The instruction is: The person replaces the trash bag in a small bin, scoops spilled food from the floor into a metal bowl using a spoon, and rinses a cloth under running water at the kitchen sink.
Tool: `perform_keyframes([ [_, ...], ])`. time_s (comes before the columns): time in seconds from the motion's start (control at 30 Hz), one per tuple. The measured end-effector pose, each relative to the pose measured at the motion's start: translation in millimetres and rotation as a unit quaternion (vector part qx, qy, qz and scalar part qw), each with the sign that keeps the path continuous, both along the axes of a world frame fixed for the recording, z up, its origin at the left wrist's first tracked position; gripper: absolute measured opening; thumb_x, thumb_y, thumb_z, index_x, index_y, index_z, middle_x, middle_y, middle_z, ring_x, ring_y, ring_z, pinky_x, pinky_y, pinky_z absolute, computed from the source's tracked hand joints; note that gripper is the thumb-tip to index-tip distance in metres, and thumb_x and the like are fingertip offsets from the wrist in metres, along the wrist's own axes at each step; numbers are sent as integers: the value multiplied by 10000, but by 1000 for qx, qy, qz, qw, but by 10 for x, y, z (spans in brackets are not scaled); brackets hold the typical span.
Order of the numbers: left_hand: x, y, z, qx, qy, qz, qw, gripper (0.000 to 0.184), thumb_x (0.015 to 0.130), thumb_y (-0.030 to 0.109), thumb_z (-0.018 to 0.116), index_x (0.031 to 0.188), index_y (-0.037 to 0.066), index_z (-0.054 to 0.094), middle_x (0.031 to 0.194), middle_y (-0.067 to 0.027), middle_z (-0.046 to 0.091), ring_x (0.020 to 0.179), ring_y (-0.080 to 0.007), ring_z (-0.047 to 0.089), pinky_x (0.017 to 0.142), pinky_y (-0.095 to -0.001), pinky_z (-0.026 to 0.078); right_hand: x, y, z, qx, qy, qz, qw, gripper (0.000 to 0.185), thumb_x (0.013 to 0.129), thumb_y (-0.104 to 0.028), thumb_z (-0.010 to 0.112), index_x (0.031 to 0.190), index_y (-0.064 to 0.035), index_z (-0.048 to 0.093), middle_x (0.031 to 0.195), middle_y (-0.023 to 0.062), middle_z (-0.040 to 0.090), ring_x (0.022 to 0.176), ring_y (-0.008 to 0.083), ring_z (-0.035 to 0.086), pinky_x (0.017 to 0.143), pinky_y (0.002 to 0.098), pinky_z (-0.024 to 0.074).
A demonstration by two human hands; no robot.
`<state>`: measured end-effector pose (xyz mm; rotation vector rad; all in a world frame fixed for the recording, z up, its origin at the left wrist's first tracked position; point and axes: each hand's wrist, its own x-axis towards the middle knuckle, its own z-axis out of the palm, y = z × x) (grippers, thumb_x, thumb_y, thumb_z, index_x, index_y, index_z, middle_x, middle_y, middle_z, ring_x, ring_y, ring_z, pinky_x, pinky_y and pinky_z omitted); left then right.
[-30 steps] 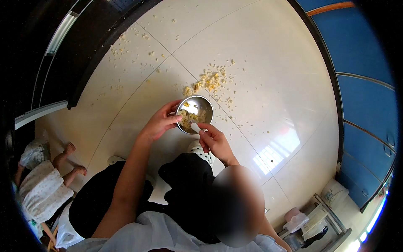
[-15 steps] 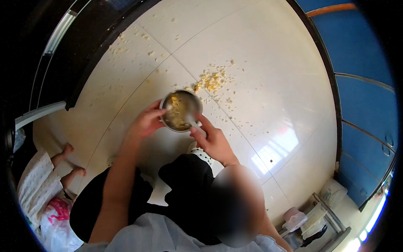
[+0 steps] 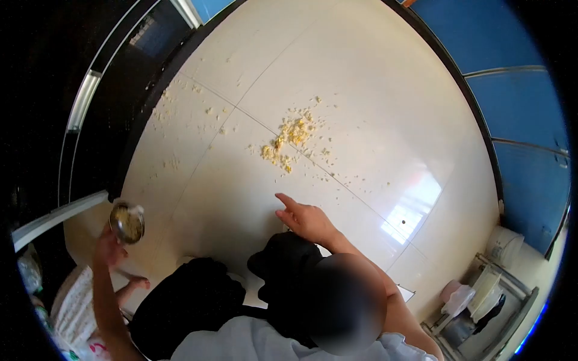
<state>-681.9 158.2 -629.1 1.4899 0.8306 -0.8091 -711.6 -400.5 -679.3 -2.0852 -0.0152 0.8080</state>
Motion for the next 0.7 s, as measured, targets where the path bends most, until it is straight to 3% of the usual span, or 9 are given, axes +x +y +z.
perform_keyframes([
  [0.1,-682,432,-555,-18,-88,226,970,374,917,128,414,1287,91,375,1191,-78,494,958,-221,535,809,-374,479,-126,28,-154,-19,34,8,999,429,903,-376,447,1243,-114,442,921,144,646,845,344,608,739,410,476],
  [0.13,-881,611,-745,-90,-100,223,966,383,926,133,410,1295,42,362,1290,-99,424,1158,-250,410,965,-404,362,-153,30,-198,-20,31,0,999,429,903,-376,447,1243,-114,442,921,144,646,845,344,608,739,410,476],
  [0.2,-1214,670,-1041,-139,-119,327,927,427,952,217,395,1338,47,326,1358,-101,348,1228,-270,331,1012,-416,287,-208,12,-272,-32,58,2,998,425,903,-381,444,1233,-114,451,922,140,648,854,341,607,749,405,473],
  [0.23,-1273,534,-1034,-86,-124,326,933,478,934,115,422,1380,77,253,1402,-123,279,1235,-285,351,1030,-398,322,-245,0,-308,-37,57,-7,998,425,903,-381,444,1233,-114,451,922,140,648,854,341,607,749,405,473],
  [0.3,-1636,926,-1416,104,-151,53,982,468,938,130,422,1374,55,271,1385,-156,310,1234,-287,361,1026,-375,326,-316,-40,-373,-49,53,-10,997,414,899,-375,448,1219,-112,461,921,135,650,847,335,611,748,400,473],
  [0.37,-1698,901,-1472,280,-117,-126,944,463,931,164,444,1357,44,308,1336,-167,373,1206,-280,399,997,-361,349,-356,-39,-434,-52,78,-29,995,406,899,-361,462,1221,-115,463,934,133,647,852,317,613,755,383,475],
  [0.47,-1236,196,-973,435,7,-219,873,475,908,254,509,1314,31,402,1204,-166,532,1124,-256,502,913,-341,413,-417,-27,-483,-43,103,-78,991,399,898,-346,472,1219,-109,469,942,124,645,865,301,612,768,369,471],
  [0.57,-1535,1084,-1910,532,-75,-205,818,280,926,244,457,1101,60,577,939,-124,605,914,-236,582,779,-346,469,-480,-13,-517,-36,91,-82,992,405,898,-354,465,1215,-102,471,942,122,645,875,307,607,781,373,465],
  [0.7,-1467,2064,-2146,545,22,-468,696,227,931,266,433,958,89,574,749,-82,541,733,-176,563,665,-313,476,-522,-29,-519,-28,110,-105,988,406,898,-386,445,1189,-108,495,974,124,640,900,317,594,795,395,456],
])
